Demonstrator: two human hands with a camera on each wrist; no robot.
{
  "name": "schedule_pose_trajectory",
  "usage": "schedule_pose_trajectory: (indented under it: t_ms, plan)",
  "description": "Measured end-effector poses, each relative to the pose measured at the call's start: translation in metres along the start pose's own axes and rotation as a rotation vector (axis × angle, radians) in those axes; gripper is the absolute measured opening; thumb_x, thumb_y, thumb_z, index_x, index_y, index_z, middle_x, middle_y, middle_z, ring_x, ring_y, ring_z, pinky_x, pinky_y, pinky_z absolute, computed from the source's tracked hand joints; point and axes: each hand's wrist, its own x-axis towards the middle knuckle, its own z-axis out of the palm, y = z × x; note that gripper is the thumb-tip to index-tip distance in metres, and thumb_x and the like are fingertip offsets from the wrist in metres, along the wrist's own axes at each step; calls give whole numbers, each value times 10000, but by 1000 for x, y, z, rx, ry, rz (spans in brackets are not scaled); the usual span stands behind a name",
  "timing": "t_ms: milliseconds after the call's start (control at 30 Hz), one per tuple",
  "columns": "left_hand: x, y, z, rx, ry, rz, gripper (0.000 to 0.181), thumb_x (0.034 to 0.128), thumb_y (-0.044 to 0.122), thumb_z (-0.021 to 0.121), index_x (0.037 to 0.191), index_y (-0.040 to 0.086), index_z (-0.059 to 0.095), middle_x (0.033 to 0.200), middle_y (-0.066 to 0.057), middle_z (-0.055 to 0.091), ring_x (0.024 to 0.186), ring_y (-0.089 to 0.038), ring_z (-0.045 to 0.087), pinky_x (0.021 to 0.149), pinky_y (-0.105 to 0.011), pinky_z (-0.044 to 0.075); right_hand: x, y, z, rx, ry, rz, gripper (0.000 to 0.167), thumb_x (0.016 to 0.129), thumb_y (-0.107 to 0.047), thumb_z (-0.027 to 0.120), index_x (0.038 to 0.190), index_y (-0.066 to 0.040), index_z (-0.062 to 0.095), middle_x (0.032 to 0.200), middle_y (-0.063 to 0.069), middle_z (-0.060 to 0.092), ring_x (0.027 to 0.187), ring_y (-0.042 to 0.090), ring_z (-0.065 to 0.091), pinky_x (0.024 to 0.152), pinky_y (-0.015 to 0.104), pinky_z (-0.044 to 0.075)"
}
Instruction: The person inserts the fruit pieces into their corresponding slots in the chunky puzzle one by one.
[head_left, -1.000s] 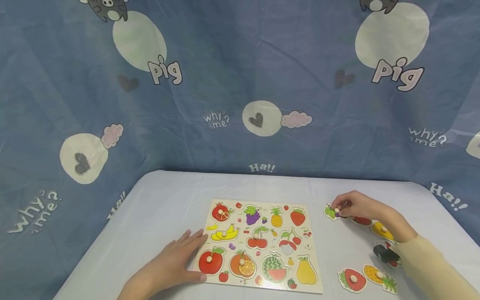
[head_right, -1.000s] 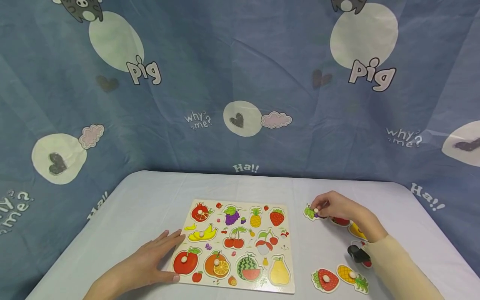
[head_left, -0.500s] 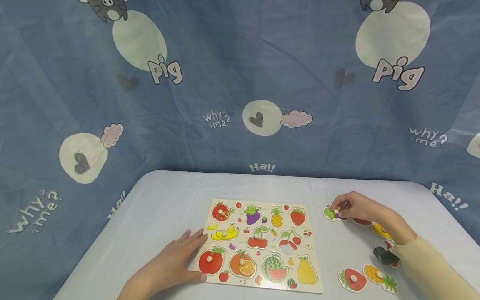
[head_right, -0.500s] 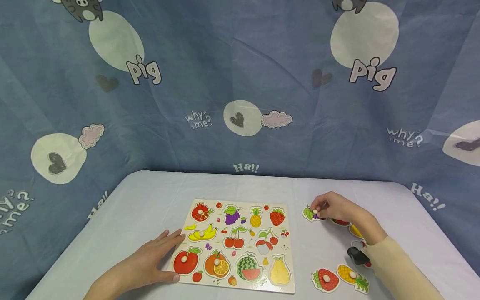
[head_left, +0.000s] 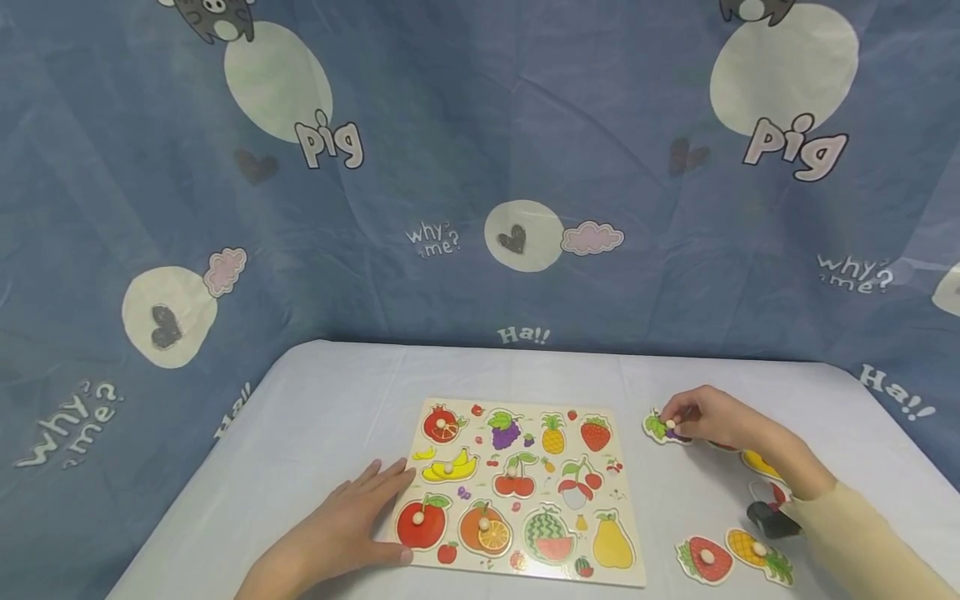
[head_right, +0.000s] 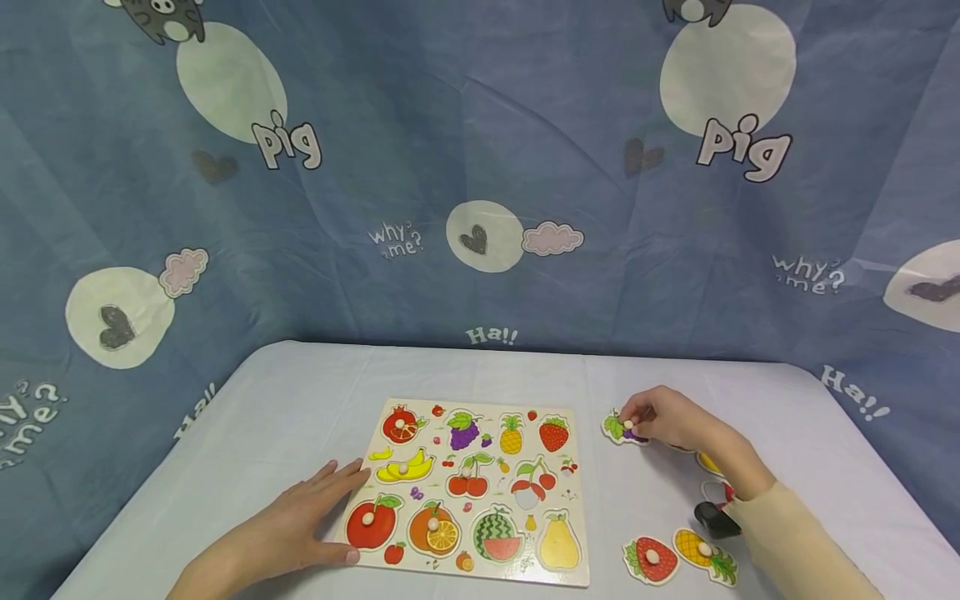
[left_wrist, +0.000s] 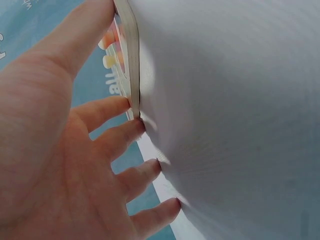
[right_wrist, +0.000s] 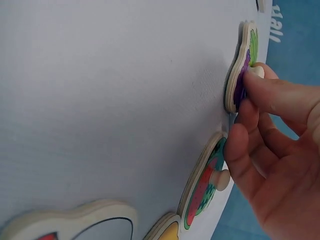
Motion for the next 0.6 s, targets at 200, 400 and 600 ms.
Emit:
schedule_pose_trajectory:
  t_ms: [200, 400, 600]
  plan:
    - [0, 0, 0, 0, 1, 7, 967, 644, 490, 878, 1464, 164, 482, 1533, -56, 404, 1442, -374, 245, 1096, -675, 207, -4, -6, 4, -10, 28, 3, 162, 854, 40, 683, 966, -74, 711, 859, -23, 656, 716, 110, 535, 609, 239, 490]
    - [0, -1, 0, 1, 1, 11, 966, 644, 491, 877, 1463, 161, 483, 1531, -60, 407, 1441, -375, 249, 1093, -678, 208, -6, -14, 8, -27, 43, -26, 161, 859, 26, 686, 982, -76, 709, 841, -29, 640, 738, 115, 538, 615, 243, 486]
    - [0, -1, 0, 0, 1, 6, 967, 645, 494, 875, 1466, 169, 479, 1533, -55, 402, 1441, -371, 245, 1094, -677, 208, -7, -19, 10, -51, 76, -72, 162, 855, 18, 701, 971, -95, 704, 856, -54, 639, 761, 100, 544, 636, 243, 482]
